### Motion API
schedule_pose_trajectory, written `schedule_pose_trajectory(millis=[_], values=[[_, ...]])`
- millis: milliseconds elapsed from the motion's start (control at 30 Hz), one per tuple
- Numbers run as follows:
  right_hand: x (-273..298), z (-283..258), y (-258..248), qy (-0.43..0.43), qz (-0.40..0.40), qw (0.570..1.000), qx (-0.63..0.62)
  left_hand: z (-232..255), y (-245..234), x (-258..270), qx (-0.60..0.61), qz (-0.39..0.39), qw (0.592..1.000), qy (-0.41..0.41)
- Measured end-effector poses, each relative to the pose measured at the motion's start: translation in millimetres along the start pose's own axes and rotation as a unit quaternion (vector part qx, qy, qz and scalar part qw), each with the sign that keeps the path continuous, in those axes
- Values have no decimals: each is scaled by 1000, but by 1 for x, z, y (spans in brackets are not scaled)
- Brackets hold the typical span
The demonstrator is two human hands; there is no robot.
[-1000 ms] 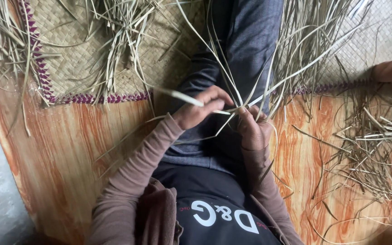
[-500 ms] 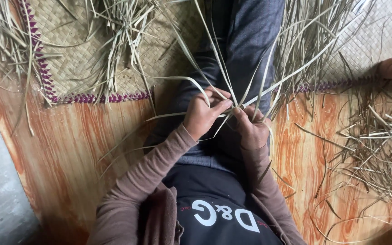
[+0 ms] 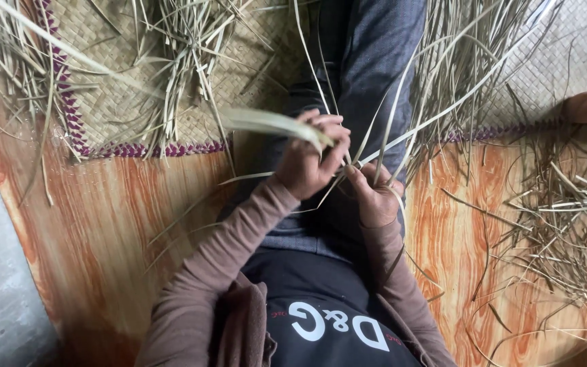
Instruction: Weaving dried plant strips into a bundle while sitting on the floor.
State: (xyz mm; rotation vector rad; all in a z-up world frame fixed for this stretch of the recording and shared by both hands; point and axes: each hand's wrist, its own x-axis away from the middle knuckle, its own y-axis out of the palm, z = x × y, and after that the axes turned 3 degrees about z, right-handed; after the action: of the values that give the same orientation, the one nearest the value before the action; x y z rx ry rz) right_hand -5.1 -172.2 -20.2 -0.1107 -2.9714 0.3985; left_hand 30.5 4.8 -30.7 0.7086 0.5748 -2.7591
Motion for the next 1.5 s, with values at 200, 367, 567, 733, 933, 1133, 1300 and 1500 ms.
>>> schedule_pose_trajectory(millis=[200,367,567,733,933,1133,1300,1500], values=[[1,-3,1,-15,-6,1000,13,-25,9,11,-146,-51,985,-74],[0,-1,0,0,-14,1000,11,-11,5,3,-95,-77,982,-146],[0,-11,6,20,-11,1000,-15,14,-5,-15,10,-25,993,-114],[1,-28,6,54,-9,998,-11,31,-13,-20,49,-32,997,-48],[0,-13,2,43,-9,999,-3,30,-13,-16,199,-71,963,-169],[-2,-20,1,8,-28,999,44,22,-6,-8,147,-126,970,-147],[-5,4,5,47,-45,998,-2,33,-9,-10,-33,-253,966,-38],[-4,63,-6,100,-52,956,-269,43,25,-2,-90,-147,985,15]])
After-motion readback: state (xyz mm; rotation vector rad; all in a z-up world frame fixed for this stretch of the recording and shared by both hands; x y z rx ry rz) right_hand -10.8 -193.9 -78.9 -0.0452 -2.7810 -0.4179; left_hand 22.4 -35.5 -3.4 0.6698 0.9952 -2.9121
